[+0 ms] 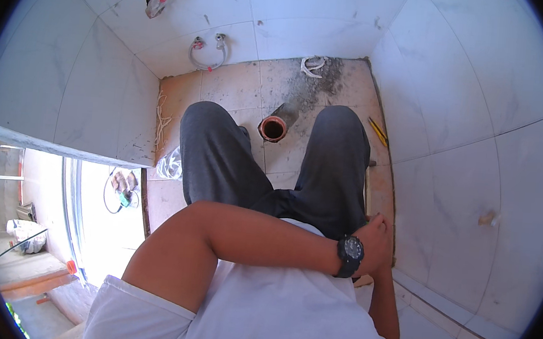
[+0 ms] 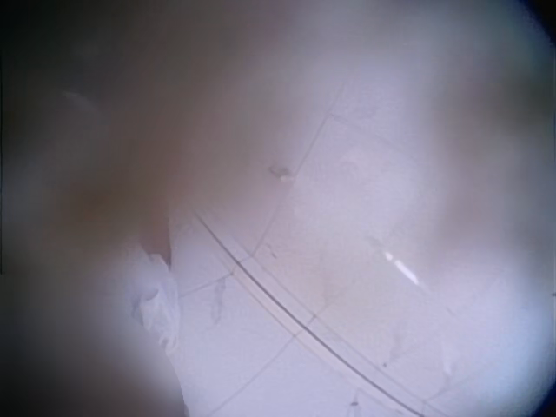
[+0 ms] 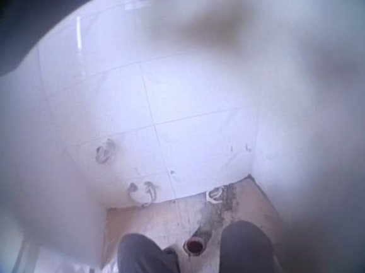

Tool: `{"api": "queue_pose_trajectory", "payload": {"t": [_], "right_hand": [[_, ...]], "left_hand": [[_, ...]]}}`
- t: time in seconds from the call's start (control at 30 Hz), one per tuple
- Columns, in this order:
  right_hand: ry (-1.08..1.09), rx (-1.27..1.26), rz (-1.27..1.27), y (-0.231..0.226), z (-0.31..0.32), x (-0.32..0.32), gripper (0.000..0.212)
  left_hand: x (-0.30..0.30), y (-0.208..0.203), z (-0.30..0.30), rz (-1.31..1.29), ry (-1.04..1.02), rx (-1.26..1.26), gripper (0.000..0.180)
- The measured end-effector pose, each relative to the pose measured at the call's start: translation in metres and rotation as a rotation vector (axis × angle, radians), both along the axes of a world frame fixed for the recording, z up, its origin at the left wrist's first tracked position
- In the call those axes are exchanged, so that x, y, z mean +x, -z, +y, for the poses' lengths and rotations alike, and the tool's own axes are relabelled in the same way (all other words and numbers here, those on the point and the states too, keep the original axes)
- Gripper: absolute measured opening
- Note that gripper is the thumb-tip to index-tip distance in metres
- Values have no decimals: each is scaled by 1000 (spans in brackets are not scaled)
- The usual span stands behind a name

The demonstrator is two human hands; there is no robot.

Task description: The person sits on the floor and uses an angle grinder to smooth the edges of a floor pipe opening. They then stand, walk to a nearby area, and pick up a bucket.

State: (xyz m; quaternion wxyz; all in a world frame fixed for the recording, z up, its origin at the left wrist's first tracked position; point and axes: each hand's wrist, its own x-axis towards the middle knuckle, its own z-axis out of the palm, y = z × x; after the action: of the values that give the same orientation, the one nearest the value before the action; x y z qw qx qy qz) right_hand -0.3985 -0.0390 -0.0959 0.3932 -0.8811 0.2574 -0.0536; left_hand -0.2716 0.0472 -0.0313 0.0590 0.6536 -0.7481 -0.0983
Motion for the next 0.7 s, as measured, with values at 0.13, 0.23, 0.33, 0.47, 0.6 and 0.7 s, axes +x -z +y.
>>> {"api": "queue_pose_trajectory", "payload": {"t": [0.13,0.23,0.33,0.47,0.6,0.7], "right_hand": [[30,62,-121,26,-3,-21,88],[92,59,-51,43,2,-27,92],[96,57,-2,44,-1,-23,95],[-26,59,45,28,-15,-13,97],[23,187,-89,17,-24,-14,96],[46,376,-154,18,-34,-18,90]], "left_hand": [[5,-3,-3,35,105,68,23],[8,8,-10,27,174,115,23],[8,21,-11,55,141,42,27],[10,23,-7,89,105,-119,19],[18,11,-14,143,152,143,17],[41,17,-11,200,64,138,18]]}}
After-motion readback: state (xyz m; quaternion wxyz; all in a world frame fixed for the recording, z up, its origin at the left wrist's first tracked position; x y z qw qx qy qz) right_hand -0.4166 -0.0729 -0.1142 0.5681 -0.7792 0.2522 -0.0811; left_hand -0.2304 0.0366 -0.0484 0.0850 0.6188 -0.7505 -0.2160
